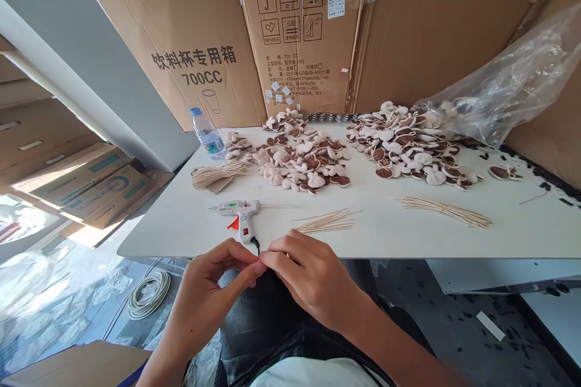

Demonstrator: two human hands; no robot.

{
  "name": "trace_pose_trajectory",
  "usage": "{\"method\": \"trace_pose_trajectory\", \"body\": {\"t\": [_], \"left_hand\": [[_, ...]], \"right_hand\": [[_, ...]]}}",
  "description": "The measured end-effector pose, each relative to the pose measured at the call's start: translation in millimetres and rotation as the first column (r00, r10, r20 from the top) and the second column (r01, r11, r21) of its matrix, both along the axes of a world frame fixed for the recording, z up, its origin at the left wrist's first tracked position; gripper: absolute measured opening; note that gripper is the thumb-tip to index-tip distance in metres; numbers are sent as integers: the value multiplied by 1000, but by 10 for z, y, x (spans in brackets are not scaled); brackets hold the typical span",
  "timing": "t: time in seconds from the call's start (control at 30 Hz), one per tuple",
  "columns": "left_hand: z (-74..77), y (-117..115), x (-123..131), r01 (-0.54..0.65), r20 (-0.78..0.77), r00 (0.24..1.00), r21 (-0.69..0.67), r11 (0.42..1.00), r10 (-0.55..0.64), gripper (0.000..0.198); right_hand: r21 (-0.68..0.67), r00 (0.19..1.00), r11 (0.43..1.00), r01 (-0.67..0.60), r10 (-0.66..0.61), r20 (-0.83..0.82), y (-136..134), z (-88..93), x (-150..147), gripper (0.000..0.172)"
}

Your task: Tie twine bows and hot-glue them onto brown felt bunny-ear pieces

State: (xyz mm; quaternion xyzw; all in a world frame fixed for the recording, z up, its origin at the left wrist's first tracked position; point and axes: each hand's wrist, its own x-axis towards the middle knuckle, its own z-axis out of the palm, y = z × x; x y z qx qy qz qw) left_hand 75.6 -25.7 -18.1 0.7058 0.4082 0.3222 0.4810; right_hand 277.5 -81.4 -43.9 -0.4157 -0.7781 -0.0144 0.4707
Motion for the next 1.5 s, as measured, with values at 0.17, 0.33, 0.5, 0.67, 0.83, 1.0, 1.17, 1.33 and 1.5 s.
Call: {"method": "trace_pose_trajectory", "body": {"t": [0.17,0.33,0.5,0.67,0.83,1.0,1.17,1.33,1.5], "left_hand": [[88,4,-31,155,-218,968,120,981,-126,24],[125,-10,-51,238,-299,936,152,959,-185,34],[116,-28,-55,241,-294,932,70,968,-211,41],[134,-28,-33,256,-204,944,-38,966,-258,41],[135,-7,-48,272,-182,941,-100,957,-286,41],[131,12,-128,331,-242,897,-186,925,-369,43],[183,24,-149,352,-331,852,-210,912,-405,43],[259,9,-122,401,-381,817,-165,901,-433,40],[230,-2,-99,401,-385,827,-109,910,-411,37]], "right_hand": [[44,991,999,16,-21,131,23,12,6,17],[6,989,999,-35,34,141,23,44,7,15],[-36,990,995,-89,93,110,-3,51,-11,13],[5,986,997,-78,77,145,-5,58,-13,14],[36,984,998,-49,42,173,-7,81,-9,15],[20,967,999,-41,34,252,-19,110,5,34],[86,930,996,8,-39,365,-29,133,-6,40],[177,915,984,36,-104,391,-29,104,-53,30],[112,927,993,32,-71,367,-14,43,-57,29]]}}
